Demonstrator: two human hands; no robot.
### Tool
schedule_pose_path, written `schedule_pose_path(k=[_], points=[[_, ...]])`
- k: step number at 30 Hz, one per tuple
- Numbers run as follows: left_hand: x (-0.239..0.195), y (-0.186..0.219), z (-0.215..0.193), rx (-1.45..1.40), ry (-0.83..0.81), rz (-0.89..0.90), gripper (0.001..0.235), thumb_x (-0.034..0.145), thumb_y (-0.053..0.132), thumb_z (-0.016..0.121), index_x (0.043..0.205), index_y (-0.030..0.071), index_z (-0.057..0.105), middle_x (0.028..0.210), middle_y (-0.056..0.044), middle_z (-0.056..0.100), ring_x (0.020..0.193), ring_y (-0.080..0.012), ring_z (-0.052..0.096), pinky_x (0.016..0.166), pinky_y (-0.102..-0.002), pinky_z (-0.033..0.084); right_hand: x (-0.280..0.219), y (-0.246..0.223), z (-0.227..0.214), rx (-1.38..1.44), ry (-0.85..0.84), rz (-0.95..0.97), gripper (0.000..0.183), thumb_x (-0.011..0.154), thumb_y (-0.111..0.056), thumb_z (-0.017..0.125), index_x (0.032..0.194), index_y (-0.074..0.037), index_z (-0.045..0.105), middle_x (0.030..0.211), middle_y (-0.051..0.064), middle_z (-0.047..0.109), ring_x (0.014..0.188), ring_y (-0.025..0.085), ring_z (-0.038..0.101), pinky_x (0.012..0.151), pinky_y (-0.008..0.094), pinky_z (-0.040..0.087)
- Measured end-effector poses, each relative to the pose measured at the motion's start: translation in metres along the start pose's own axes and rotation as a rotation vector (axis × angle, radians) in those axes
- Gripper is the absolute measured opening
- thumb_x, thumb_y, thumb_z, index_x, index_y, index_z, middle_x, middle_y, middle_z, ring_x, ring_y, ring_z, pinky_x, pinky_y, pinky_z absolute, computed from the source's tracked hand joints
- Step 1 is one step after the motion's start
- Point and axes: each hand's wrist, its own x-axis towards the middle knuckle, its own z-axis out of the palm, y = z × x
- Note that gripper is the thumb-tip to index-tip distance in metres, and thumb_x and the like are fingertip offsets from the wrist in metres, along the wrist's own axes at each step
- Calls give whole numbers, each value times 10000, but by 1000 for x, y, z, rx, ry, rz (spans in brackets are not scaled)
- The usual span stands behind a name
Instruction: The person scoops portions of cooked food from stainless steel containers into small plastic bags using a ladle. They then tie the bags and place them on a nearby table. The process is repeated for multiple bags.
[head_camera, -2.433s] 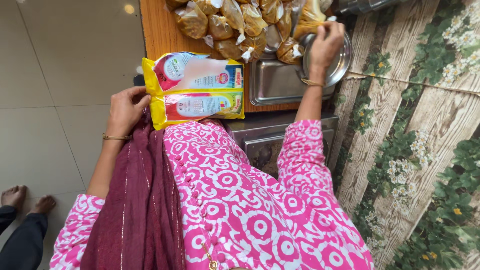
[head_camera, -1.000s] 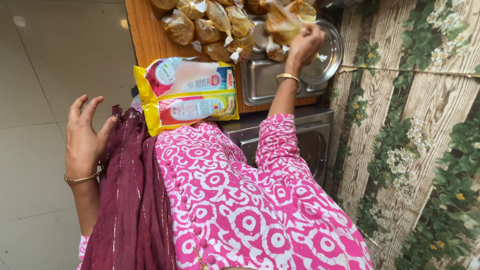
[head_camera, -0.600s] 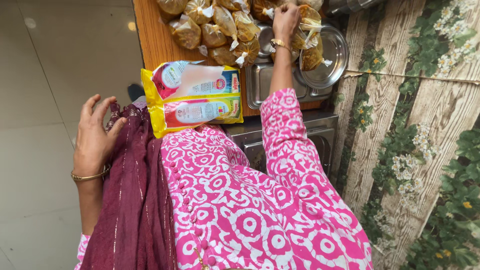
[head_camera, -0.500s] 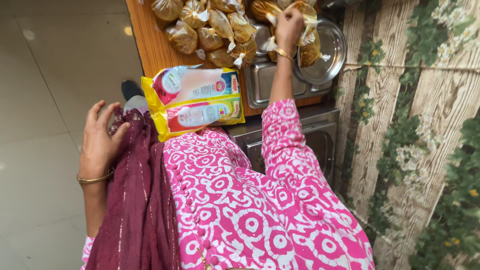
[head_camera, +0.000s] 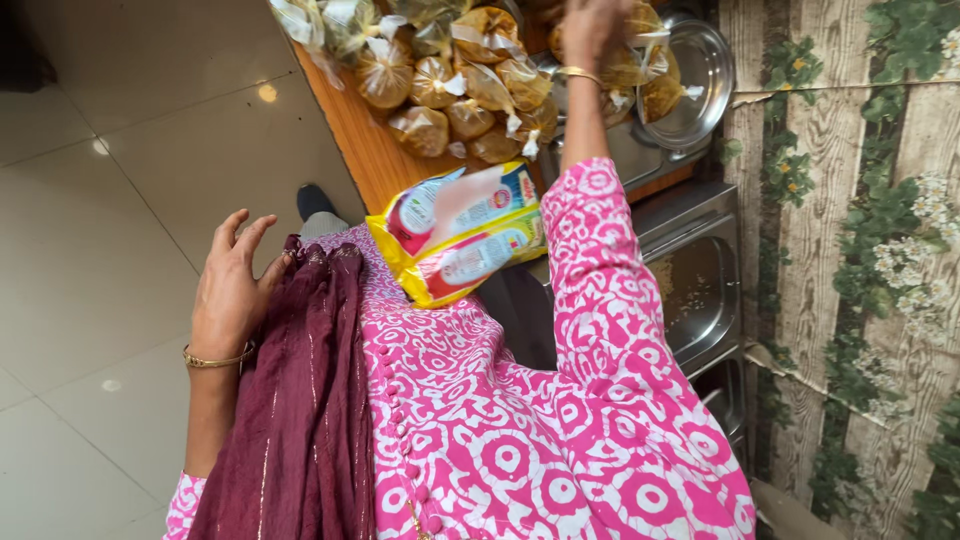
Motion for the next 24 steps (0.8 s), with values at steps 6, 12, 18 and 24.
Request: schedule_pose_path(k=[6,12,18,24], points=[[29,-29,-23,73,-55,85,528,905,190,762,1406,103,619,1541,-207,473,1279,-417,563,1031,-485,491,-57,29,-13,199,-294,88,106,1050,-253,678,1029,-175,747,1019,115,695,904,256,645,770,351,511],[56,-34,-42,54,-99,163,540,879,166,755,1395,94,611,1536,-209,477,1197,-403,611,1002,-480,503,-72,47,-20,-73,117,38,91,911,-178,709,895,-90,716,1005,65,639,871,181,622,701,326,574],[68,-36,-51,59,-96,223,529,885,152,758,1391,84,620,1532,-224,481,1227,-416,596,1012,-478,504,-59,12,-6,80,42,-113,243,879,-239,804,930,-57,652,866,123,660,711,252,619,609,373,561],[67,-49,-57,40,-110,211,533,884,160,756,1392,89,611,1535,-216,484,1245,-414,591,1024,-481,498,-54,-5,8,169,338,-294,216,921,-168,778,824,-31,642,742,122,646,660,276,658,643,452,563]])
